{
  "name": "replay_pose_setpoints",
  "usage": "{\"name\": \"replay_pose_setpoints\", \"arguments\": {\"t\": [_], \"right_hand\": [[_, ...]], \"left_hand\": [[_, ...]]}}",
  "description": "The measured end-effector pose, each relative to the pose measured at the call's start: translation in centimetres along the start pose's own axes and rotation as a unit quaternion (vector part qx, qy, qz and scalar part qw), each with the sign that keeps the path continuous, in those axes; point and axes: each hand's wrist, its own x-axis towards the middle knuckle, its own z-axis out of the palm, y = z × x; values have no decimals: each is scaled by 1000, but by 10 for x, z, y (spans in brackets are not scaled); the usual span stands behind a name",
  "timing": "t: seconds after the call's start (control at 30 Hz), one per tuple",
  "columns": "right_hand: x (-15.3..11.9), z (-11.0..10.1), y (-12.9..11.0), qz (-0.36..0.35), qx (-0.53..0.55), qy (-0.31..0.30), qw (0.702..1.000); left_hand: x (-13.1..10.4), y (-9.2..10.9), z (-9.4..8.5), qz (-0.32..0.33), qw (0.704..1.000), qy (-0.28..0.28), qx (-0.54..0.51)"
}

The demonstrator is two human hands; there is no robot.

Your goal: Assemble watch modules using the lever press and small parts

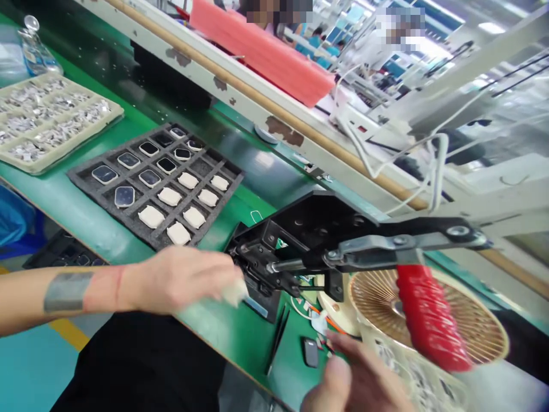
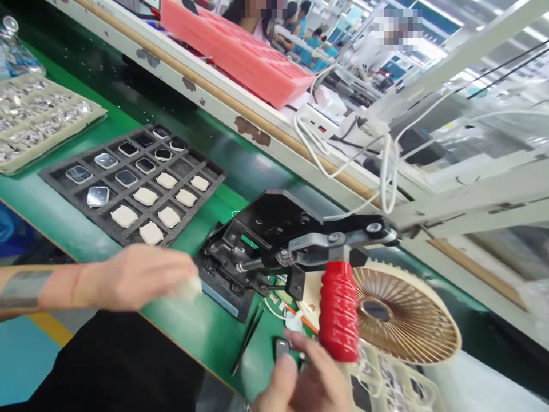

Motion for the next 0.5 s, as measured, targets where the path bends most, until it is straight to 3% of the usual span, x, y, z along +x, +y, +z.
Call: {"name": "replay_pose_setpoints", "arguments": {"t": [0.13, 0.2, 0.3, 0.37, 0.5], "right_hand": [[-43, -9, 15, 24, -76, -196, 977], [-50, -8, 24, 9, -153, -274, 949], [-53, -5, 33, 2, -213, -316, 925], [-55, -5, 37, 1, -205, -306, 930], [-62, -20, 43, 16, -77, -249, 965]], "left_hand": [[12, -93, -48, -185, 967, -54, 165], [26, -146, -58, -256, 941, -116, 188], [42, -206, -56, -294, 920, -183, 182], [45, -225, -54, -296, 917, -199, 179], [43, -230, -55, -277, 921, -209, 176]]}}
